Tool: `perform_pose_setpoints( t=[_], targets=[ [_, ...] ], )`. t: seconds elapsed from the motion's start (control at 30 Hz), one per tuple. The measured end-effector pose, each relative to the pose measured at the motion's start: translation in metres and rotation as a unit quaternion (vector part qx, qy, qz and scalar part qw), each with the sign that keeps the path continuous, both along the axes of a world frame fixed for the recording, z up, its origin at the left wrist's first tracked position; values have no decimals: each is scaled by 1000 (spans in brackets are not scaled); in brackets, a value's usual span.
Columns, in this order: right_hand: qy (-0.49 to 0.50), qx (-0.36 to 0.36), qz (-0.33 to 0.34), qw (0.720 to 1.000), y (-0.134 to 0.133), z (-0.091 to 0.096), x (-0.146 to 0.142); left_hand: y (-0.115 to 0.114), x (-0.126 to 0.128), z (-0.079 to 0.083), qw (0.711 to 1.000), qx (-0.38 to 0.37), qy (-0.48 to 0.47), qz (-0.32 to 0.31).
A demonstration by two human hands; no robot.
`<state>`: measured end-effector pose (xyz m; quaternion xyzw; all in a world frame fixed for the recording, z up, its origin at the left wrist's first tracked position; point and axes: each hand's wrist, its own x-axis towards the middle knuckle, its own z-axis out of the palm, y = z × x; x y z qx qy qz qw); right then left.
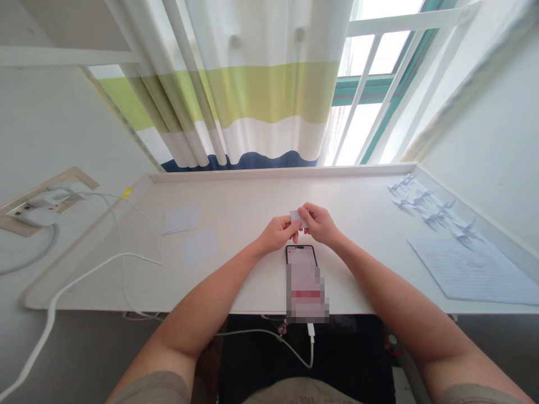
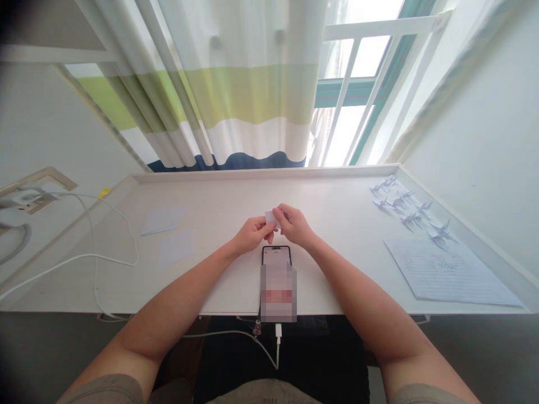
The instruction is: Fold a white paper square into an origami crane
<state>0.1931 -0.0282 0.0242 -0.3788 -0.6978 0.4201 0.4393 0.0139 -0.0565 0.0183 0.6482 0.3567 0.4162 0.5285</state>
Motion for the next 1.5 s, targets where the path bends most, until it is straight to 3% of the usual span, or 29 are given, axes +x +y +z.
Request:
perform_pose_setpoints(
  t=[0.13,0.37,0.5,0.6,0.73,0.83,0.9,1.07,1.2,1.4,1.5],
  targets=[
    [14,-16,2,1000,-2,6,-1,1,-2,0,1000,6,8,3],
    [6,-20,13,1000,-4,11,1,6,-14,3,998,-5,30,-60],
    [26,-16,8,999,2,7,2,6,-11,3,1000,7,18,-16],
    [47,-14,-9,999,10,0,6,8,-6,2,998,6,-33,53],
    [18,97,-60,993,19,-6,18,12,-5,1,988,-43,-62,132],
    [-76,221,1,972,23,-7,27,15,-9,2,984,-88,-51,146],
    [-114,258,25,959,24,-8,30,15,-11,2,982,-102,-53,150],
    [-70,203,34,976,23,-13,25,14,-12,2,980,-131,-81,127],
    [12,140,5,990,14,-10,15,11,-9,3,978,-139,-146,51],
    [20,230,-11,973,-5,5,1,5,-5,8,974,-147,-173,-24],
    [37,199,-13,979,-8,5,-3,5,-6,9,972,-155,-176,-14]
  ],
)
